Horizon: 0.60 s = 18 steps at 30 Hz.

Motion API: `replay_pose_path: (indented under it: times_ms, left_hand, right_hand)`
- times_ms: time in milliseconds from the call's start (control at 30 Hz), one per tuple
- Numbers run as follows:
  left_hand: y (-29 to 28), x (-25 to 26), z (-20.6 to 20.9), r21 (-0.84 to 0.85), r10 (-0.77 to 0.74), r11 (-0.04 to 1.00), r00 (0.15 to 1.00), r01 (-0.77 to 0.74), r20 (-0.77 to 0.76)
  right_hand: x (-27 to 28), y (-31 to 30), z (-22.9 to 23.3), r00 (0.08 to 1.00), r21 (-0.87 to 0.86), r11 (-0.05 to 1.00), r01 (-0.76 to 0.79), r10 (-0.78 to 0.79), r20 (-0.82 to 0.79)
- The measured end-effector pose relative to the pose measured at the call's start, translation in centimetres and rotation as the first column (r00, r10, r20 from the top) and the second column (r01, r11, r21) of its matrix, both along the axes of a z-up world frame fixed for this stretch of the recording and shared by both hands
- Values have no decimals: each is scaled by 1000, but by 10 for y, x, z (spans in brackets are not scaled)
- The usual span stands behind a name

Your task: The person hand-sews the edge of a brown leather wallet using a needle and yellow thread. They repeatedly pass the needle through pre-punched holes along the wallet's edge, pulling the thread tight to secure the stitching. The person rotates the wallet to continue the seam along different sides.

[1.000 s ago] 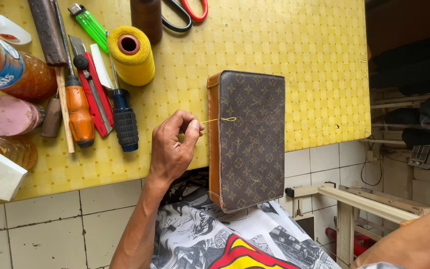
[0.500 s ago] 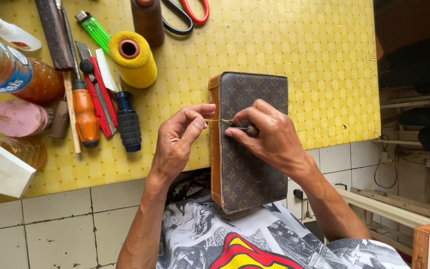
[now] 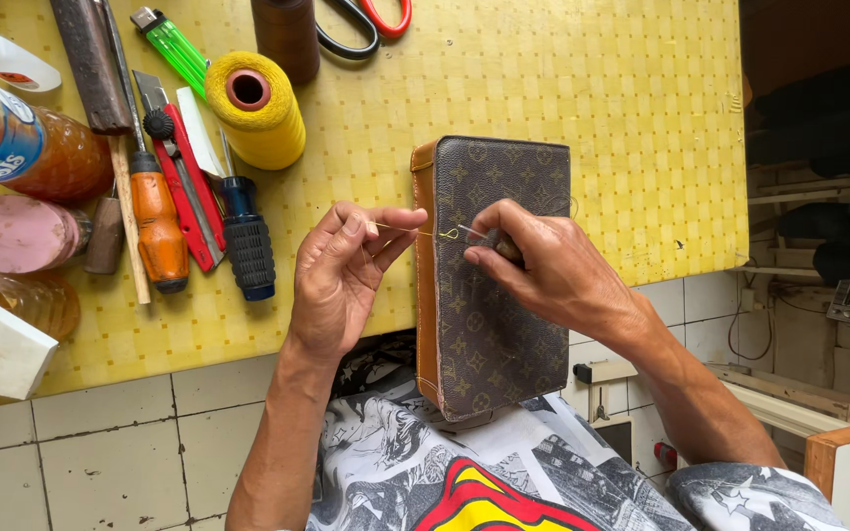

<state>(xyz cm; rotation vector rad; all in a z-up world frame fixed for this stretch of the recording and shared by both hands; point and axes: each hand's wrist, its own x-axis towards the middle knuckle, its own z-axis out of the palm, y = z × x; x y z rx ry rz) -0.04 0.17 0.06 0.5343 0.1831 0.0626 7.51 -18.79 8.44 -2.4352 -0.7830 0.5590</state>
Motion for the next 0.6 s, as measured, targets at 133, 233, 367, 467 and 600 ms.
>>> replay_pose_path:
  times_ms: [133, 233, 367, 467, 600]
  left_hand:
    - [0, -3, -6, -23, -4, 1000, 1000, 4, -6]
    - [-2, -3, -7, -25, -11, 1000, 1000, 11, 1]
    - [-2, -3, -8, -25, -1, 1000, 1000, 1, 2]
    - [-3, -3, -11, 26, 7, 1000, 1000, -7, -7]
    - [-3, -2, -14, 283, 25, 959, 1000, -21, -9]
  right_hand:
    - [1, 6, -3, 994, 1, 1000, -19, 18, 108]
    - [4, 12, -8, 978, -20, 998, -62, 64, 196]
    - [6, 16, -8, 974, -32, 993, -110, 115, 197]
    - [6, 16, -3, 983, -69, 993, -99, 108, 151]
    - [6, 10, -1, 991, -135, 987, -85, 97, 87]
